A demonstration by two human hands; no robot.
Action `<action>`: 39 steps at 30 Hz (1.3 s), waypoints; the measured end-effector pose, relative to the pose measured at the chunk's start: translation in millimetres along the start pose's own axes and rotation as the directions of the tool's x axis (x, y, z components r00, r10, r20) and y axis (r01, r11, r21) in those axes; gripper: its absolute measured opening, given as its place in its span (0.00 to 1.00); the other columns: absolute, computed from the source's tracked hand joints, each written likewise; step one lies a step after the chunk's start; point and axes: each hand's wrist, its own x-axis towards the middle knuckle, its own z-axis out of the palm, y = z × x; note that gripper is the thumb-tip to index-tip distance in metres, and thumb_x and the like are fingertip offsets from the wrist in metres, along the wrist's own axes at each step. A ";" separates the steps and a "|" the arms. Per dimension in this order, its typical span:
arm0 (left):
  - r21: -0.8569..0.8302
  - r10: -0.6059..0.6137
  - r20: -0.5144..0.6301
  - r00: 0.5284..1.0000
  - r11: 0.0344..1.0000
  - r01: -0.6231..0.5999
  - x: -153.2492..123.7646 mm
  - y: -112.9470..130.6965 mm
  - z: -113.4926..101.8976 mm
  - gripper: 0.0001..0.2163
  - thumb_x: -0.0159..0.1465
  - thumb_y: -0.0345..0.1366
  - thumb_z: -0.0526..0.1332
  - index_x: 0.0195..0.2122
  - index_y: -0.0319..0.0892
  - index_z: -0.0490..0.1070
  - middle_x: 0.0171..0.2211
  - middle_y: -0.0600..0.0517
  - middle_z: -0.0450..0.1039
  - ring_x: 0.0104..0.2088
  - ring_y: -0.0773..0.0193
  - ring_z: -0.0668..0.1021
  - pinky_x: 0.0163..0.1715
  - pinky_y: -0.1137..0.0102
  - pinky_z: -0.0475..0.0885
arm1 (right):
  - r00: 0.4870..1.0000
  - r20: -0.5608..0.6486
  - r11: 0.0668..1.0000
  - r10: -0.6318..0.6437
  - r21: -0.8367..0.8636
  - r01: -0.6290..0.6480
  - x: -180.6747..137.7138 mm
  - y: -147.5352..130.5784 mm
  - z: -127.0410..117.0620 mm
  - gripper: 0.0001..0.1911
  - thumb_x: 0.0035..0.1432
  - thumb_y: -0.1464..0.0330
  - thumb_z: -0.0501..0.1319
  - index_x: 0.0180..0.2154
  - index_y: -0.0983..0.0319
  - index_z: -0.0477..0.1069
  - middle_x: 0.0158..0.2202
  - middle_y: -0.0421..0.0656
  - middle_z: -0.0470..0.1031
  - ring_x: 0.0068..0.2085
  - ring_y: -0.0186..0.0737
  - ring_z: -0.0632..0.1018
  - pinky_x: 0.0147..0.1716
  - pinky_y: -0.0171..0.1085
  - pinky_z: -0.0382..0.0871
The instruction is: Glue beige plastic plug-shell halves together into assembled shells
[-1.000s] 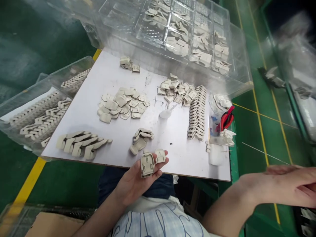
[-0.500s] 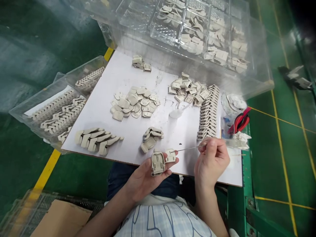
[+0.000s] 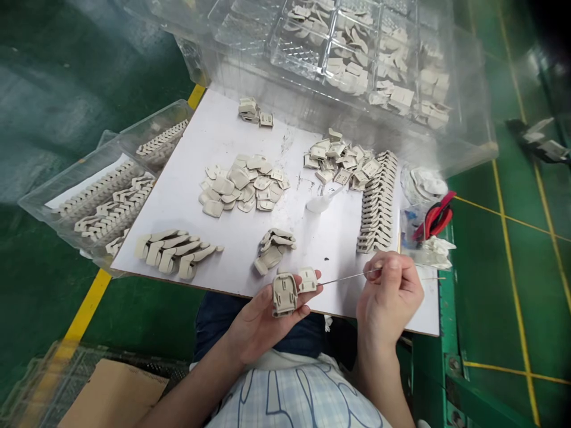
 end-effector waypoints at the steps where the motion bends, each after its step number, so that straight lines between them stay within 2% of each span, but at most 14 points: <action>1: -0.002 0.001 -0.010 1.000 1.000 -0.002 -0.4 0.1 0.5 0.15 0.60 0.50 0.71 0.43 0.47 0.84 0.59 0.48 0.76 0.60 0.52 0.75 0.49 0.69 0.66 | 1.000 -0.006 1.000 0.003 -0.004 -0.003 1.5 0.4 -1.5 0.18 0.62 0.58 0.67 0.26 0.61 0.68 0.23 0.34 0.63 0.25 0.31 0.63 0.27 0.35 0.57; 7: 0.004 0.003 -0.041 0.999 1.000 -0.003 -0.8 0.1 2.6 0.15 0.58 0.50 0.72 0.42 0.47 0.85 0.59 0.48 0.77 0.61 0.51 0.74 0.47 0.70 0.67 | 0.998 -0.063 0.998 -0.015 0.064 0.019 8.1 -1.6 -8.1 0.19 0.61 0.58 0.68 0.25 0.61 0.66 0.22 0.34 0.62 0.25 0.31 0.63 0.26 0.34 0.55; 13: 0.007 0.029 -0.069 0.997 1.000 -0.029 -0.1 0.4 5.6 0.14 0.58 0.49 0.72 0.41 0.48 0.85 0.56 0.49 0.80 0.57 0.54 0.78 0.45 0.72 0.71 | 1.000 0.013 0.999 -0.012 -0.045 0.013 1.1 -2.7 -5.8 0.19 0.62 0.57 0.67 0.26 0.61 0.67 0.23 0.35 0.64 0.25 0.31 0.64 0.27 0.34 0.57; 16: 0.024 0.033 -0.061 0.998 0.999 -0.031 0.4 0.8 6.4 0.14 0.59 0.49 0.72 0.41 0.48 0.85 0.57 0.48 0.79 0.57 0.54 0.79 0.45 0.72 0.72 | 0.998 -0.069 1.000 -0.012 0.016 0.013 6.0 -4.5 -10.1 0.20 0.61 0.57 0.67 0.25 0.61 0.65 0.22 0.34 0.62 0.25 0.31 0.63 0.25 0.33 0.55; 19: 0.044 0.031 -0.052 0.998 0.999 -0.029 0.4 1.3 4.5 0.14 0.59 0.49 0.71 0.41 0.48 0.85 0.59 0.47 0.77 0.58 0.54 0.78 0.45 0.72 0.72 | 0.982 -0.185 0.999 -0.032 0.034 0.039 22.1 -4.3 -28.8 0.19 0.61 0.58 0.66 0.25 0.60 0.63 0.22 0.34 0.61 0.24 0.30 0.62 0.23 0.33 0.53; 22: 0.060 0.025 -0.078 0.997 0.998 -0.021 -1.5 2.1 -1.5 0.15 0.58 0.51 0.71 0.41 0.50 0.85 0.61 0.48 0.76 0.60 0.51 0.77 0.48 0.70 0.73 | 0.910 -0.373 0.980 -0.181 -0.145 0.135 44.6 -1.9 -62.4 0.16 0.61 0.61 0.64 0.26 0.59 0.62 0.22 0.33 0.61 0.23 0.30 0.61 0.23 0.34 0.51; 25: 0.064 -0.005 -0.111 0.994 0.998 0.012 -3.8 3.2 -11.7 0.14 0.59 0.52 0.70 0.42 0.52 0.85 0.62 0.48 0.75 0.64 0.47 0.72 0.55 0.64 0.71 | 0.768 -0.513 0.902 -0.384 -0.387 0.193 64.2 -1.1 -97.3 0.12 0.61 0.64 0.62 0.26 0.58 0.62 0.22 0.34 0.62 0.22 0.32 0.61 0.23 0.36 0.51; 28: 0.065 -0.034 -0.134 0.990 0.997 0.043 -4.7 2.7 -20.8 0.14 0.62 0.52 0.66 0.43 0.54 0.84 0.64 0.51 0.73 0.67 0.47 0.70 0.60 0.60 0.69 | 0.642 -0.550 0.799 -0.534 -0.576 0.172 75.2 0.7 -117.8 0.10 0.60 0.64 0.60 0.27 0.57 0.64 0.24 0.37 0.64 0.24 0.36 0.64 0.26 0.40 0.57; 30: 0.079 -0.026 -0.139 0.990 0.996 0.037 -5.0 1.4 -22.3 0.14 0.64 0.53 0.64 0.43 0.55 0.84 0.63 0.53 0.73 0.66 0.49 0.70 0.60 0.61 0.70 | 0.608 -0.538 0.745 -0.583 -0.653 0.136 79.0 3.8 -122.0 0.10 0.60 0.64 0.60 0.27 0.56 0.64 0.25 0.38 0.65 0.25 0.38 0.67 0.28 0.42 0.61; 32: 0.109 -0.015 -0.126 0.992 0.994 0.029 -5.1 0.5 -19.3 0.14 0.63 0.53 0.64 0.43 0.56 0.84 0.62 0.54 0.74 0.66 0.50 0.71 0.59 0.62 0.70 | 0.612 -0.516 0.715 -0.599 -0.689 0.119 82.1 6.7 -121.8 0.10 0.60 0.64 0.60 0.26 0.56 0.64 0.25 0.38 0.66 0.27 0.40 0.68 0.30 0.42 0.62; 33: 0.125 -0.011 -0.119 0.993 0.992 0.026 -5.0 0.3 -16.4 0.14 0.62 0.54 0.65 0.43 0.56 0.84 0.62 0.54 0.74 0.66 0.49 0.71 0.59 0.62 0.70 | 0.630 -0.495 0.706 -0.598 -0.697 0.122 84.0 7.5 -121.0 0.11 0.59 0.63 0.61 0.26 0.56 0.64 0.24 0.38 0.65 0.27 0.40 0.67 0.30 0.42 0.62; 36: 0.152 0.014 -0.124 0.992 0.988 0.005 -3.9 0.1 -6.0 0.15 0.59 0.55 0.69 0.42 0.55 0.84 0.63 0.51 0.74 0.66 0.45 0.70 0.60 0.58 0.69 | 0.742 -0.379 0.693 -0.553 -0.704 0.157 89.4 6.6 -116.3 0.10 0.54 0.62 0.68 0.28 0.58 0.70 0.26 0.38 0.66 0.27 0.38 0.65 0.28 0.40 0.59; 37: 0.154 0.021 -0.129 0.991 0.988 0.000 -3.4 0.1 -3.1 0.16 0.58 0.55 0.69 0.42 0.54 0.85 0.63 0.49 0.73 0.67 0.44 0.69 0.60 0.57 0.68 | 0.777 -0.333 0.695 -0.534 -0.696 0.179 89.7 5.4 -113.3 0.11 0.51 0.62 0.71 0.31 0.59 0.73 0.29 0.39 0.67 0.28 0.37 0.65 0.28 0.39 0.58; 39: 0.175 0.033 -0.092 0.995 0.984 -0.016 -3.0 0.2 1.4 0.17 0.56 0.55 0.71 0.42 0.52 0.85 0.64 0.47 0.72 0.67 0.42 0.68 0.60 0.55 0.68 | 0.835 -0.268 0.742 -0.480 -0.632 0.223 84.2 2.2 -102.7 0.19 0.47 0.61 0.74 0.40 0.59 0.74 0.36 0.40 0.68 0.32 0.37 0.67 0.28 0.37 0.59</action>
